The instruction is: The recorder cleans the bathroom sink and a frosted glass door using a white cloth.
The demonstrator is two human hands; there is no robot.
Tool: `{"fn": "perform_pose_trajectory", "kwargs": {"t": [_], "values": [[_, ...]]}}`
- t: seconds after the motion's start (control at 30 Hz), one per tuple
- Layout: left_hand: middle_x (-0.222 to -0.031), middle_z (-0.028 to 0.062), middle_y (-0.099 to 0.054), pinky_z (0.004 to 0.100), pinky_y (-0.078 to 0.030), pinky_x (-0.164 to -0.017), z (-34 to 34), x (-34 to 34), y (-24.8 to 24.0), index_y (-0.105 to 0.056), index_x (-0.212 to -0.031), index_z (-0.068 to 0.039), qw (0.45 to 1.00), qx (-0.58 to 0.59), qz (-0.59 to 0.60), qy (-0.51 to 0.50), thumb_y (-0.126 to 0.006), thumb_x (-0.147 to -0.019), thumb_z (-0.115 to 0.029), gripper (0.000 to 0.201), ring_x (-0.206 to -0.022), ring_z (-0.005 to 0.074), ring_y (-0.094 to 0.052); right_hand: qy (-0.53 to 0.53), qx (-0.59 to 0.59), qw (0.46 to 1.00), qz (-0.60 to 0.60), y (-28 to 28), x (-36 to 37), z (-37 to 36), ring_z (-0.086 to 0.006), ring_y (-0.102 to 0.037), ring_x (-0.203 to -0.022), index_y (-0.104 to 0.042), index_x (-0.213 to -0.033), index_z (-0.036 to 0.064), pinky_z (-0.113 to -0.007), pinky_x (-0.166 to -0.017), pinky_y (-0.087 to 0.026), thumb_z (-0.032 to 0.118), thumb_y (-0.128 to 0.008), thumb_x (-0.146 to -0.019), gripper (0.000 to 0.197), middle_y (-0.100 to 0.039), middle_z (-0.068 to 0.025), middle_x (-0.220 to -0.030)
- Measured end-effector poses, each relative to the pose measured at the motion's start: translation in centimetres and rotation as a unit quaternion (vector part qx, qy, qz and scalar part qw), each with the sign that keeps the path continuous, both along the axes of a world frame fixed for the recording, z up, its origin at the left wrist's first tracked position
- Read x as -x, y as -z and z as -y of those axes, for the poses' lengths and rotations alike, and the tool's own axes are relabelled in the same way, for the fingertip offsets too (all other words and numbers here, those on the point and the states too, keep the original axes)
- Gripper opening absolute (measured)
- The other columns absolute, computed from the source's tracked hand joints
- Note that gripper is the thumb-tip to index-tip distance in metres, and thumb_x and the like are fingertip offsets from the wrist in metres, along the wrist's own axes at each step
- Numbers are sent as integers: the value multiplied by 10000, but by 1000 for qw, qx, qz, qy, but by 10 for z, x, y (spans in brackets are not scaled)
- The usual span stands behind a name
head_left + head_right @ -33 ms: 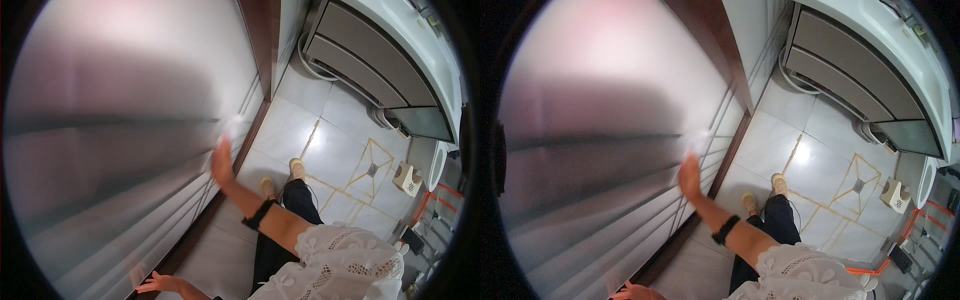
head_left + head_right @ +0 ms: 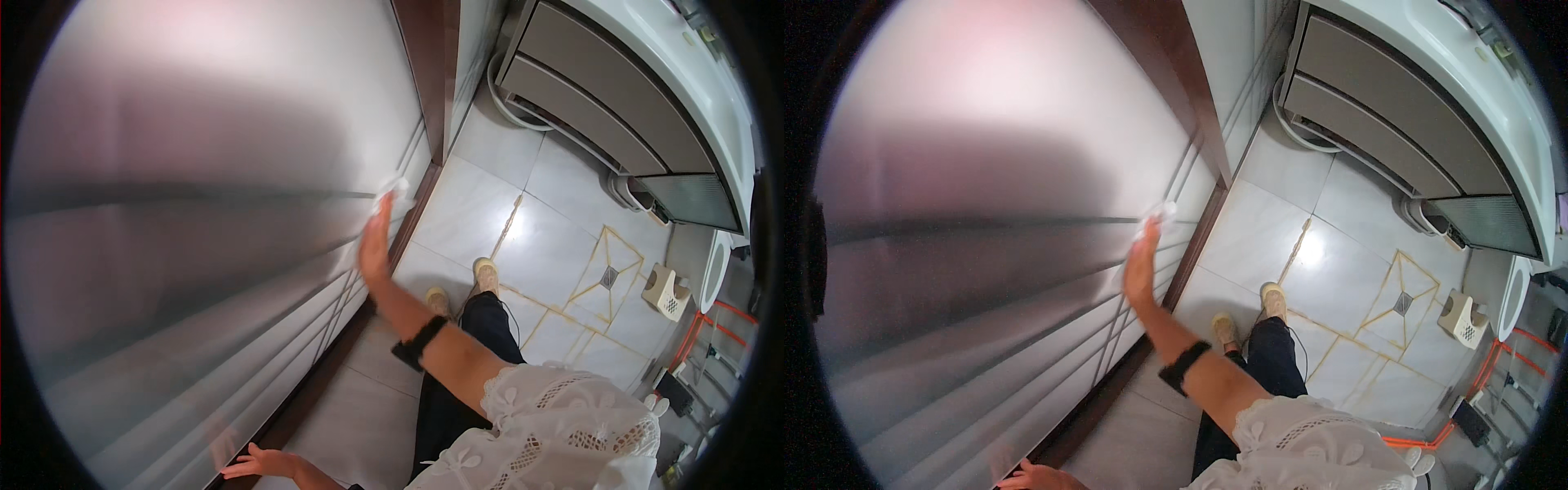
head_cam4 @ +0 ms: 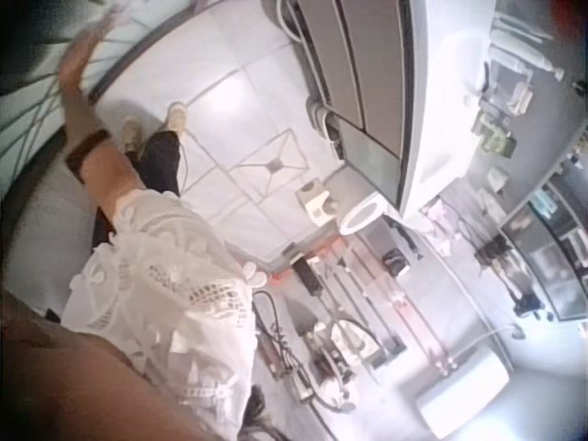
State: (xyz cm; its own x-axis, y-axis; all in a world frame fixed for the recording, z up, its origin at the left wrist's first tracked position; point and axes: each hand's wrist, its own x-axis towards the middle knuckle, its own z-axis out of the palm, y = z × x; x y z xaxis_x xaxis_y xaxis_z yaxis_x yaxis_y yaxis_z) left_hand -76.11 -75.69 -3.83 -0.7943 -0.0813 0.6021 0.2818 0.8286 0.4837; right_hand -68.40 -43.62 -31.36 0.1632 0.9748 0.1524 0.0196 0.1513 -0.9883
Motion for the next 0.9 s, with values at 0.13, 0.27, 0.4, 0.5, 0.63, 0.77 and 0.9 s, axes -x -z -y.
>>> {"fn": "perform_pose_trajectory", "kwargs": {"t": [0.13,0.27,0.4,0.5,0.63,0.77,0.9], "values": [[-1502,126,62,326,-245,-1079,4,-2,-8,-8,-1437,-53,999,24,-30,19,-487,-757,-6,833,-1341,272,-224,-69,267,912,-304,26,6,15,-189,-61,-1371,-70,-1428,38,-304,-1101,-44,376,-292,-973,608,-48,-86,-1501],[-1501,134,57,327,-244,-1079,13,4,-5,-8,-1436,-52,999,18,-39,10,-482,-763,-8,824,-1341,271,-224,-66,229,821,-518,-40,39,93,-260,-7,-1383,11,-1433,69,-393,-1111,-66,367,-278,-978,616,75,-134,-1496],[-1497,155,31,342,-265,-1069,15,5,-2,-9,-1434,-45,999,49,-23,-4,-473,-778,-38,803,-1327,298,-251,-409,-35,909,-73,-178,11,212,-461,-201,-1282,-359,-1282,-1,-533,-1072,-110,279,-492,-858,524,-276,-257,-1348],[-1493,175,16,350,-268,-1066,10,-4,-8,-12,-1433,-40,996,-13,26,87,-473,-799,-61,783,-1320,314,-259,-425,-308,844,-114,-227,21,219,-247,-384,-1198,-538,-1087,109,-394,-1083,-216,207,-491,-826,283,-507,-72,-1151],[-1484,195,-12,346,-259,-1068,40,14,2,-24,-1434,-49,984,164,-63,-12,-477,-817,-78,766,-1322,316,-251,-394,-465,790,-72,-186,46,212,-231,-424,-1165,-567,-971,133,-370,-1093,-230,211,-472,-809,203,-565,-44,-1075],[-1485,186,15,343,-261,-1069,1,-4,2,-29,-1436,-56,999,35,-19,-3,-493,-803,-57,785,-1332,318,-233,-380,-324,843,199,-87,11,202,-300,-448,-1144,-583,-1013,97,-392,-1018,-336,217,-519,-788,263,-563,-139,-1080],[-1492,158,61,324,-234,-1079,17,5,1,-12,-1436,-58,993,88,-72,7,-492,-790,-52,805,-1343,308,-211,-327,30,934,141,-61,-17,143,-406,-401,-1160,-515,-1115,10,-482,-1012,-308,117,-505,-833,302,-476,-198,-1206]]}}
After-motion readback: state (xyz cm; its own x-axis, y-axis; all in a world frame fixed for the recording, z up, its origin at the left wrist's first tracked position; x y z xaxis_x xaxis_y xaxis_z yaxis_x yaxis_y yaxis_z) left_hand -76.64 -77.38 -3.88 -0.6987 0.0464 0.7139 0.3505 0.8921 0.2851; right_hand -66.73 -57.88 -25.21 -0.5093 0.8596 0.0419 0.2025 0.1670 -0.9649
